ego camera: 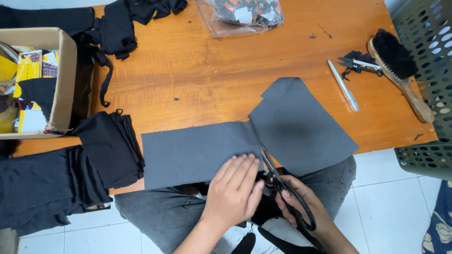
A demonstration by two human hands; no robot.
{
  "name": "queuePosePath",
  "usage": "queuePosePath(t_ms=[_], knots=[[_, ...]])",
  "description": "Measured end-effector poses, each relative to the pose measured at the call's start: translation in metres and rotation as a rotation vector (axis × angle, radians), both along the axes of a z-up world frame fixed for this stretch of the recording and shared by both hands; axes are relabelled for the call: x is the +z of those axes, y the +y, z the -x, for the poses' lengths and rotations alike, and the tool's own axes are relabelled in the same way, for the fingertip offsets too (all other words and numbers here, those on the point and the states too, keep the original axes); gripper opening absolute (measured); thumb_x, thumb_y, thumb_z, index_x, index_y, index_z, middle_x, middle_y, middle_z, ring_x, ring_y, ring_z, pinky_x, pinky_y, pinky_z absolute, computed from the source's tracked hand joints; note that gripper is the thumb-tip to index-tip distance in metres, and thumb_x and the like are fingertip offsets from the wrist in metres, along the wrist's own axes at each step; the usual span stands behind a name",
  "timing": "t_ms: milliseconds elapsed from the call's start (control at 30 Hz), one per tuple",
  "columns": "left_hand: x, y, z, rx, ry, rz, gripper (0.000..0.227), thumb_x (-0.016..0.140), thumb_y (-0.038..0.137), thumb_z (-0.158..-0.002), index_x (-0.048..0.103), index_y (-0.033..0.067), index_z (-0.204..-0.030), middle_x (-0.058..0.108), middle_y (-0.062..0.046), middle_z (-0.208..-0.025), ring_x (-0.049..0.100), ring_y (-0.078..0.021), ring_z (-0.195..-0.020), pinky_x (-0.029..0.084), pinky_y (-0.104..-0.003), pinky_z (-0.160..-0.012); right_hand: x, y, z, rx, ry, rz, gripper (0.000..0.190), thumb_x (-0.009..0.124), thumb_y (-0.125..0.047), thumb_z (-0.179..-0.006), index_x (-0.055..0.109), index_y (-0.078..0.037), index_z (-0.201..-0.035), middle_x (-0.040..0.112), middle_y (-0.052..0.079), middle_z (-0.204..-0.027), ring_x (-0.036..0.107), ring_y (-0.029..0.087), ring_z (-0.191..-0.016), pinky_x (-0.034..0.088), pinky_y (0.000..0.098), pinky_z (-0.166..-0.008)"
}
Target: The person measures a piece of dark gray fabric with a tape measure and marks it with a pen. They then use scissors to cut the fabric along the marked lines.
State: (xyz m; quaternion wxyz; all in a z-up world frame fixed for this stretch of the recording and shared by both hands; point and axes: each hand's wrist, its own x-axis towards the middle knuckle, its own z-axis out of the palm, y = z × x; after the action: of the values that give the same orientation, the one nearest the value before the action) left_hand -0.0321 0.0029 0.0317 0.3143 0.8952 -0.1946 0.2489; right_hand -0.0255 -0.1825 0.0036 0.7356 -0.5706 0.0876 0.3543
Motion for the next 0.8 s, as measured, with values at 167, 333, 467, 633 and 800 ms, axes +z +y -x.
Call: queuePosePath(t_ms=[167,333,467,633,800], knots=[[-0.024,0.005,-0.034,0.225,0.26,-0.284,0.057,0.033,0.039,-0.089,0.032,-0.0027,-0.128,0.029,-0.016,-0.137,0.025,-0.0276,-0.128,0.02,-0.039,-0.106,0.007,0.004,-0.001,-0.022,0.036,-0.032,0.038,0.047,-0.021,-0.082,0.05,0.001,-0.113,0.047,0.01,-0.057,0.033,0.01,-0.03,0.027,0.0218,-0.026],[-0.027,-0.003,-0.02,0.414,0.302,-0.476,0.062,0.027,0.044,-0.088,0.027,-0.0005,-0.132,0.024,-0.014,-0.14,0.021,-0.026,-0.13,0.015,-0.041,-0.107,0.002,0.002,-0.001,0.008,-0.006,-0.029,0.036,0.048,-0.02,-0.081,0.05,0.002,-0.109,0.048,0.012,-0.056,0.035,0.013,-0.03,0.031,0.0239,-0.025],[-0.025,-0.006,-0.014,0.534,0.347,-0.462,0.064,0.029,0.045,-0.086,0.032,-0.0017,-0.129,0.028,-0.017,-0.138,0.025,-0.0274,-0.128,0.021,-0.042,-0.103,-0.002,0.001,-0.006,0.064,-0.025,0.009,0.032,0.05,-0.02,-0.08,0.051,0.001,-0.105,0.048,0.011,-0.056,0.036,0.013,-0.029,0.03,0.0248,-0.024],[-0.008,0.003,-0.018,0.459,0.177,-0.197,0.043,0.038,0.032,-0.082,0.049,-0.005,-0.101,0.047,-0.023,-0.114,0.044,-0.0357,-0.107,0.035,-0.043,-0.09,0.001,0.003,-0.01,0.134,-0.04,0.044,0.034,0.051,-0.02,-0.08,0.051,0.002,-0.106,0.05,0.011,-0.055,0.037,0.012,-0.029,0.032,0.0239,-0.025],[-0.003,0.027,-0.042,0.061,0.115,-0.125,0.028,0.043,0.013,-0.086,0.051,-0.0008,-0.109,0.049,-0.013,-0.119,0.044,-0.0277,-0.114,0.029,-0.042,-0.101,-0.001,0.0,-0.012,0.155,-0.004,0.01,0.033,0.05,-0.018,-0.081,0.05,0.002,-0.107,0.05,0.011,-0.057,0.038,0.012,-0.03,0.031,0.0221,-0.025]])
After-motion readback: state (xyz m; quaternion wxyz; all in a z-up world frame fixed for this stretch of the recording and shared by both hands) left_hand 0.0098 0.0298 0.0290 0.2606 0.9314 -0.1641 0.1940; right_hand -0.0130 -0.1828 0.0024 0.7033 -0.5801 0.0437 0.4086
